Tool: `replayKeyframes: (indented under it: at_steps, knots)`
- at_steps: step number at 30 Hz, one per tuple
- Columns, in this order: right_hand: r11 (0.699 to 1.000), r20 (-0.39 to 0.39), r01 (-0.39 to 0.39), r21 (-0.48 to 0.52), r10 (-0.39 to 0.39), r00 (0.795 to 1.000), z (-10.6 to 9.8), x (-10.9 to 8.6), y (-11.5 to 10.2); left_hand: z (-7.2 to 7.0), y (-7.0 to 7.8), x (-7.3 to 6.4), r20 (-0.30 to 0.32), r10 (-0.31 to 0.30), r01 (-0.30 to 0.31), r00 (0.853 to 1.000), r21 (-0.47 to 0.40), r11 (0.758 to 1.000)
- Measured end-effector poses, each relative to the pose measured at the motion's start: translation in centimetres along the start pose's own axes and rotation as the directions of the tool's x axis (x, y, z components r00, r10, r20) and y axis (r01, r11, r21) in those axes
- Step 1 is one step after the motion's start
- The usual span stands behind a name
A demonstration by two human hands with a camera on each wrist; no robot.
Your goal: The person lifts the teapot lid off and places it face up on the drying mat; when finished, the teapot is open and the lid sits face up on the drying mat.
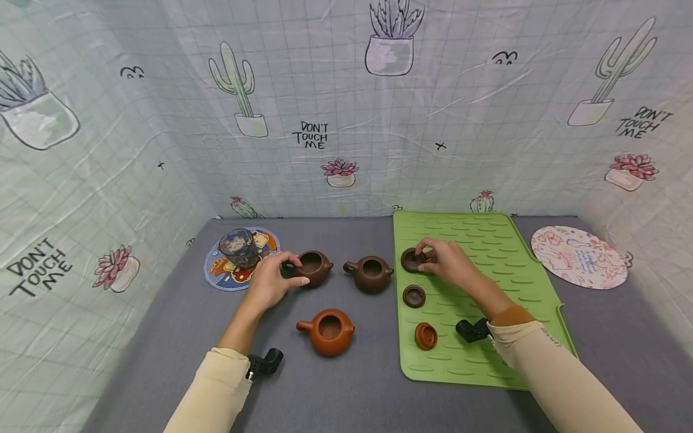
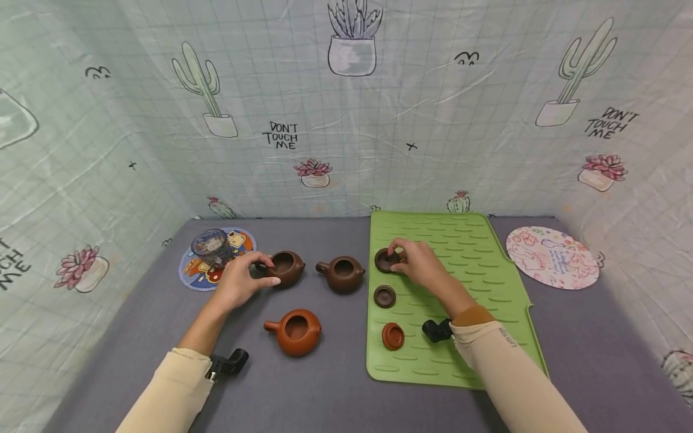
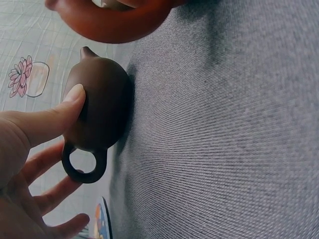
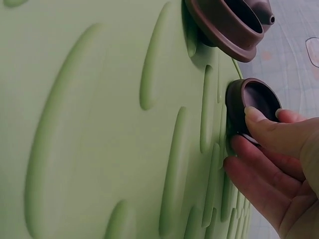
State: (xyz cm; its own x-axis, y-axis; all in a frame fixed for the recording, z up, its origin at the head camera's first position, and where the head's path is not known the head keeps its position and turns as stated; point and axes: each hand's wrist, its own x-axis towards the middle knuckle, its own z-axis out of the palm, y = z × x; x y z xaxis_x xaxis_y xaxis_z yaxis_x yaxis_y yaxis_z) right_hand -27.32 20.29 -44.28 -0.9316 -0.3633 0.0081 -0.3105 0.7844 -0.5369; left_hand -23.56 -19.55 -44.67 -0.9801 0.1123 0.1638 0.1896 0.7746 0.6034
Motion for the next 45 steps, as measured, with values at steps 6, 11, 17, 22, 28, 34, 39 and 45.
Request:
replayKeyframes:
  at_steps: [6, 11, 17, 22, 28, 34, 39, 45]
  knots:
    - [1.0, 0.004, -0.005, -0.009, 0.005, 1.0, 0.0, 0.0, 0.0, -0.1, 0.1, 0.0, -0.002, -0.004, 0.004, 1.0, 0.006, 1.0]
    - [1.0, 0.015, -0.004, -0.023, 0.005, 1.0, 0.1, 0.1, 0.0, -0.2, 0.1, 0.0, -0.001, -0.009, 0.009, 1.0, 0.008, 1.0]
    - [1.0, 0.017, -0.01, -0.021, 0.01, 1.0, 0.1, 0.1, 0.0, 0.1, 0.0, -0.1, -0.023, 0.013, -0.013, 1.0, -0.001, 1.0]
    - [1.0, 0.021, -0.008, -0.018, 0.008, 1.0, 0.1, 0.0, 0.0, 0.2, -0.1, 0.0, -0.012, -0.002, 0.002, 1.0, -0.002, 1.0]
    - [1.0, 0.023, -0.004, -0.013, 0.004, 1.0, 0.1, 0.0, 0.0, 0.0, 0.1, 0.0, 0.005, -0.015, 0.015, 1.0, 0.006, 1.0]
    - [1.0, 0.013, 0.013, -0.018, -0.012, 1.0, -0.2, -0.2, -0.1, -0.2, 0.3, 0.3, 0.015, -0.014, 0.014, 1.0, 0.016, 1.0]
    - [1.0, -0.002, 0.009, 0.015, -0.008, 1.0, -0.3, -0.5, -0.3, -0.4, 0.5, 0.3, 0.016, -0.008, 0.007, 1.0, 0.041, 0.999]
    - [0.995, -0.006, -0.023, 0.097, 0.024, 1.0, -0.7, -1.4, -0.4, -0.5, 0.8, 0.1, 0.044, -0.041, 0.04, 0.998, 0.022, 0.999]
